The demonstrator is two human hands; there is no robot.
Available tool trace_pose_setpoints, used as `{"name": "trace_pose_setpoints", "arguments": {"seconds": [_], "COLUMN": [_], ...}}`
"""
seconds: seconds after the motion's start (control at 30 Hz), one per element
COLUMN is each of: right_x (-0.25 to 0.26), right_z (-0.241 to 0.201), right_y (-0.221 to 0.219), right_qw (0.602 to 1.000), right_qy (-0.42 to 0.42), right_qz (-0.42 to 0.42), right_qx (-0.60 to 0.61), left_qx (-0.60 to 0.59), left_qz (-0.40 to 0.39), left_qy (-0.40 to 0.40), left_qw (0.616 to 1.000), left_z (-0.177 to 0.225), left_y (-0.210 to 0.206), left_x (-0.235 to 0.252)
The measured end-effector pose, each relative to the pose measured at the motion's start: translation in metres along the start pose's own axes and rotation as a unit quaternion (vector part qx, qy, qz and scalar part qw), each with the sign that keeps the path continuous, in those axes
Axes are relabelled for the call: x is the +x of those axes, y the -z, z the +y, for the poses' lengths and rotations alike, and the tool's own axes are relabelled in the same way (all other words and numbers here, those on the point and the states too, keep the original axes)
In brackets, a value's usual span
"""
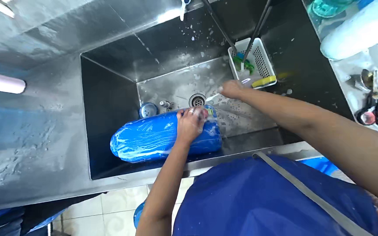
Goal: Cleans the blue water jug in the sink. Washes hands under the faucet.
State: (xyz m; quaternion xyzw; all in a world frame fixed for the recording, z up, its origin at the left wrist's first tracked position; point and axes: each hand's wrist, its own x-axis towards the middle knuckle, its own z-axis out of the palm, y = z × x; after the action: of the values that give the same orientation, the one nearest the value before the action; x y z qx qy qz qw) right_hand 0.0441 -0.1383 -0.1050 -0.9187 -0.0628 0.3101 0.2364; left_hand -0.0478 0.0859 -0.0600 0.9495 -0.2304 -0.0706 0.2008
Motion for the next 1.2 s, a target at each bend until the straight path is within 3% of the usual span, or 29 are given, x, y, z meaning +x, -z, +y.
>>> {"name": "trace_pose_setpoints", "arguments": {"seconds": [0.1, 0.17, 0.27, 0.3, 0.37, 0.43, 0.47, 0.5, 0.57, 0.63, 0.7, 0.73, 0.8, 0.87, 0.9, 0.97, 1.1, 1.13, 1.2], "right_x": [-0.029, -0.028, -0.017, -0.008, 0.025, 0.056, 0.066, 0.076, 0.077, 0.068, 0.048, 0.036, 0.023, 0.002, -0.006, -0.022, -0.030, -0.024, -0.009], "right_z": [-0.055, -0.039, 0.006, 0.006, -0.015, -0.066, -0.090, -0.107, -0.124, -0.132, -0.146, -0.157, -0.192, -0.237, -0.252, -0.254, -0.188, -0.180, -0.174], "right_y": [0.017, 0.034, 0.099, 0.125, 0.166, 0.186, 0.189, 0.189, 0.191, 0.201, 0.223, 0.233, 0.246, 0.248, 0.244, 0.236, 0.231, 0.218, 0.165], "right_qw": [0.986, 0.961, 0.964, 0.976, 0.992, 0.952, 0.924, 0.916, 0.948, 0.962, 0.963, 0.962, 0.920, 0.859, 0.823, 0.788, 0.719, 0.720, 0.752], "right_qy": [0.053, 0.095, -0.091, -0.106, 0.003, 0.068, 0.059, 0.038, -0.023, -0.059, -0.010, 0.070, 0.270, 0.368, 0.382, 0.380, 0.456, 0.446, 0.327], "right_qz": [-0.145, -0.195, -0.101, -0.037, 0.122, 0.181, 0.196, 0.232, 0.276, 0.264, 0.246, 0.256, 0.265, 0.137, 0.097, 0.075, 0.020, 0.024, 0.036], "right_qx": [-0.054, -0.171, -0.228, -0.186, -0.026, 0.235, 0.322, 0.326, 0.158, -0.045, -0.107, -0.072, 0.100, 0.329, 0.409, 0.478, 0.524, 0.530, 0.571], "left_qx": [-0.020, -0.024, -0.012, -0.007, -0.004, -0.002, -0.009, -0.021, -0.052, -0.072, -0.059, -0.052, -0.049, -0.051, -0.048, -0.032, -0.021, -0.021, -0.004], "left_qz": [-0.018, -0.023, -0.085, -0.135, -0.213, -0.215, -0.207, -0.188, -0.142, -0.122, -0.109, -0.107, -0.109, -0.114, -0.118, -0.131, -0.152, -0.153, -0.168], "left_qy": [0.045, 0.047, 0.060, 0.068, 0.081, 0.104, 0.129, 0.154, 0.187, 0.194, 0.209, 0.221, 0.242, 0.255, 0.261, 0.267, 0.257, 0.252, 0.240], "left_qw": [0.999, 0.998, 0.994, 0.988, 0.974, 0.971, 0.970, 0.970, 0.971, 0.971, 0.970, 0.968, 0.963, 0.959, 0.957, 0.954, 0.954, 0.955, 0.956], "left_z": [0.006, 0.006, 0.011, 0.015, 0.019, 0.010, 0.003, -0.005, -0.024, -0.040, -0.050, -0.052, -0.055, -0.054, -0.051, -0.046, -0.029, -0.021, -0.006], "left_y": [0.004, 0.006, 0.008, 0.012, 0.022, 0.026, 0.029, 0.032, 0.043, 0.056, 0.064, 0.065, 0.064, 0.063, 0.061, 0.062, 0.055, 0.051, 0.045], "left_x": [0.001, -0.001, 0.008, 0.017, 0.047, 0.075, 0.089, 0.101, 0.119, 0.127, 0.135, 0.139, 0.150, 0.155, 0.154, 0.147, 0.133, 0.133, 0.137]}}
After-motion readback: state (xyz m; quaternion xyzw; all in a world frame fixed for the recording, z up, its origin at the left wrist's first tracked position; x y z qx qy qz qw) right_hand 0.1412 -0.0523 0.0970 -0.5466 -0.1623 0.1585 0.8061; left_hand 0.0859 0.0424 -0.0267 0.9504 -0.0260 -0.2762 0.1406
